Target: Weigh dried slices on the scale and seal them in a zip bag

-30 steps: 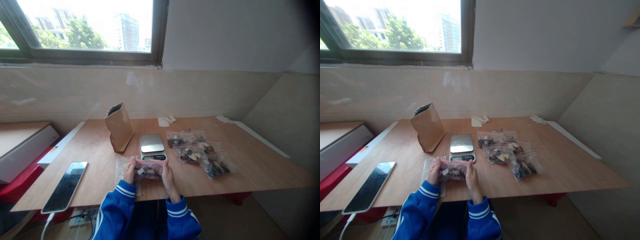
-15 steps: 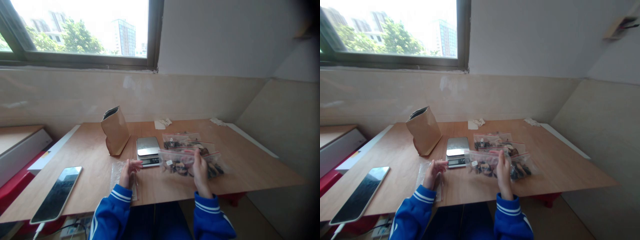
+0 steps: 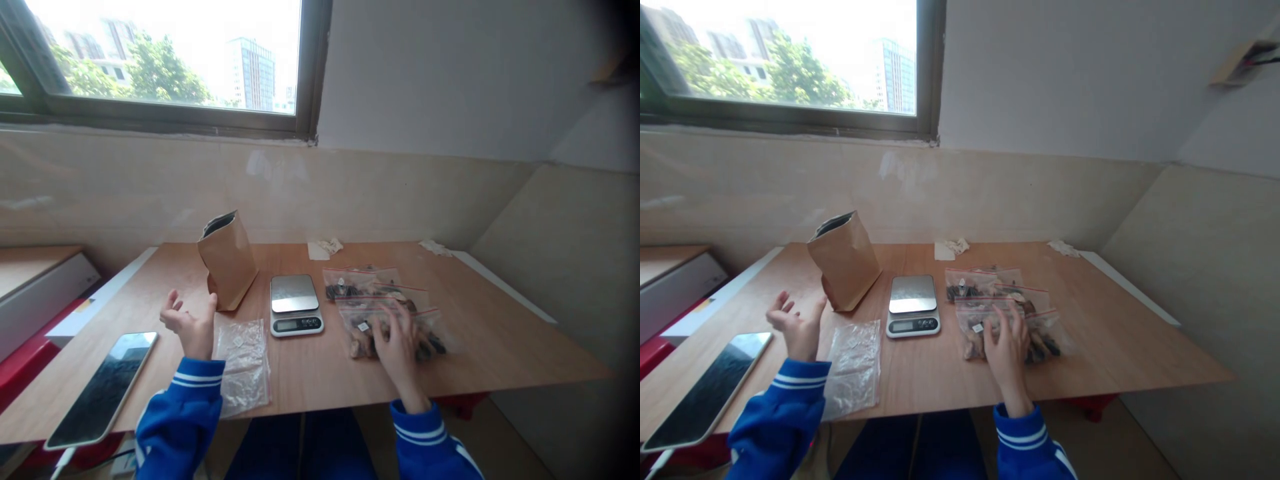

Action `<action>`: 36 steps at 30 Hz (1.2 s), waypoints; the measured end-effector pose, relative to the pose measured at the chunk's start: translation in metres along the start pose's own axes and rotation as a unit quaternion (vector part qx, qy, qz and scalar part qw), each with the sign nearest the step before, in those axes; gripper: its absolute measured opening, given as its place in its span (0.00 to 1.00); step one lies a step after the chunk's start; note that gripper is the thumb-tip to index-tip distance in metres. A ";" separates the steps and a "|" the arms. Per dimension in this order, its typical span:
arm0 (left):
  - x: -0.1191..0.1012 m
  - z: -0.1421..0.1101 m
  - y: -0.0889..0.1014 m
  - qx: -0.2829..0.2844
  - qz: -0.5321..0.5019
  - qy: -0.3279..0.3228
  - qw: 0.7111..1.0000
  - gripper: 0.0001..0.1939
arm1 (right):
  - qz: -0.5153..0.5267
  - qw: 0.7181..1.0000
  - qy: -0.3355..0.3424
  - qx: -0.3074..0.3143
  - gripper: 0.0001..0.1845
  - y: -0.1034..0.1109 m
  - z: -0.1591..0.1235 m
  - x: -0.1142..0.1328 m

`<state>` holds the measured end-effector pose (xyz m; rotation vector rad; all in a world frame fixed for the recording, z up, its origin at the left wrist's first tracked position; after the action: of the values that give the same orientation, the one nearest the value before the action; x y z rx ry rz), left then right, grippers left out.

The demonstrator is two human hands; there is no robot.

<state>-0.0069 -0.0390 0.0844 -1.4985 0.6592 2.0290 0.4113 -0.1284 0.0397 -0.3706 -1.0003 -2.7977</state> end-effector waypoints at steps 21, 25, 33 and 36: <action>0.088 0.060 -0.064 0.352 0.132 -0.032 0.926 0.26 | 0.159 0.952 0.200 0.169 0.26 -0.005 0.063 0.137; 0.080 0.051 -0.061 0.369 0.108 -0.053 0.922 0.26 | 0.197 0.919 0.296 0.170 0.24 0.005 0.070 0.199; 0.077 0.046 -0.056 0.357 0.106 -0.050 0.927 0.24 | 0.218 0.926 0.283 0.121 0.22 -0.004 0.061 0.232; 0.077 0.045 -0.056 0.367 0.107 -0.058 0.922 0.26 | 0.249 0.921 0.270 0.128 0.18 0.001 0.067 0.236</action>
<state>-0.0201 0.0419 0.0185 -0.8788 1.3901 1.6928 0.1979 -0.0991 0.1565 0.1625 -0.9476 -2.0959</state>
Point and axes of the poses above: each hand's wrist, its own z-axis towards the middle knuckle, its own y-axis out of the back of the hand, x = y × z, the point moved 5 cm from there along z, towards the middle knuckle, and after that the axes turned 9 degrees about y, right-handed, at the moved point
